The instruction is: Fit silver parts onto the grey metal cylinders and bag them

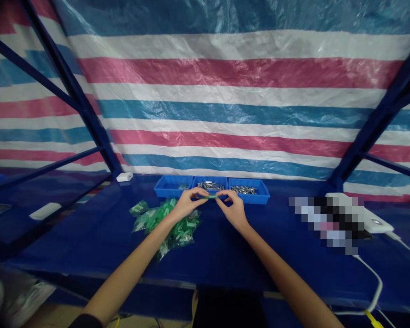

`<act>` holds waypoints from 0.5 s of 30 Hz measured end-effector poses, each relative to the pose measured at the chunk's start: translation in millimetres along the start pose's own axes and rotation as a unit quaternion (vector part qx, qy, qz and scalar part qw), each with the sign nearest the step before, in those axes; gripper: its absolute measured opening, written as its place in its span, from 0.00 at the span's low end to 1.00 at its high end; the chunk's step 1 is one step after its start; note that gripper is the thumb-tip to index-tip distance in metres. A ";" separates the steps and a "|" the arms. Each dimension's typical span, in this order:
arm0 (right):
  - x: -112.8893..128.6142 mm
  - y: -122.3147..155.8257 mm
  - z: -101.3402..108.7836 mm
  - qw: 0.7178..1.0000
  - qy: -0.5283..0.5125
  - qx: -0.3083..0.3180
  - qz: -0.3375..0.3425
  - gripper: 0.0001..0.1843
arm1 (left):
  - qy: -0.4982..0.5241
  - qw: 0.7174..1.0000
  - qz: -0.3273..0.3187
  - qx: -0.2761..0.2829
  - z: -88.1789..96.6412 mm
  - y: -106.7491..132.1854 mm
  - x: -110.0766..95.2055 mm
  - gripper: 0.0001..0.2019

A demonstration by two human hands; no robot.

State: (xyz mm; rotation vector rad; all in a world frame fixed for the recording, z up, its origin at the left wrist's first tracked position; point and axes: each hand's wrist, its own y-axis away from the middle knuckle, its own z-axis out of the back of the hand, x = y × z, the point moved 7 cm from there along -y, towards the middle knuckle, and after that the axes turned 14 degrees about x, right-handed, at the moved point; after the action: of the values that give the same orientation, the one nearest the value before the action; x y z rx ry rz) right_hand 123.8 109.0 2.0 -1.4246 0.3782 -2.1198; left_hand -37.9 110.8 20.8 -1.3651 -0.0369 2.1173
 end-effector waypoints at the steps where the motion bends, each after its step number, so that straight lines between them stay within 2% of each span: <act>1: 6.3 0.2 1.1 0.999 0.033 0.003 0.024 0.08 | -0.007 1.000 -0.019 0.005 0.4 0.2 -3.8 0.06; 3: 14.3 1.2 1.6 0.997 0.064 0.006 0.049 0.06 | -0.008 0.999 -0.032 0.009 2.0 -0.1 -6.2 0.05; 5: 13.9 1.8 0.6 0.998 0.042 0.008 0.039 0.07 | -0.006 1.000 0.005 -0.019 9.9 -0.8 1.1 0.07; 8: 6.8 2.0 -4.6 1.000 -0.014 0.025 0.006 0.11 | -0.024 0.988 0.079 -0.129 38.7 2.1 20.2 0.12; 10: 3.9 1.8 -7.9 0.999 -0.029 0.040 -0.005 0.12 | -0.052 0.973 0.092 -0.207 63.2 6.0 30.4 0.13; 12: 2.9 1.4 -9.1 0.998 -0.031 0.049 -0.013 0.12 | -0.093 0.945 0.107 -0.293 88.8 13.5 39.4 0.12; 13: 2.9 1.3 -9.3 0.998 -0.031 0.053 -0.015 0.13 | -0.111 0.932 0.117 -0.324 99.1 16.9 43.7 0.11; 15: 3.8 0.9 -9.8 0.998 -0.027 0.061 -0.019 0.13 | -0.144 0.922 0.141 -0.331 110.7 18.4 52.0 0.11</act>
State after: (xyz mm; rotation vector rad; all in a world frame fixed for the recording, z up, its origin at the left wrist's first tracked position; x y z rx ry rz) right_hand 114.0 105.3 0.5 -1.4269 0.1988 -2.0922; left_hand -153.6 154.6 23.8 -1.4595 -0.7828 2.6773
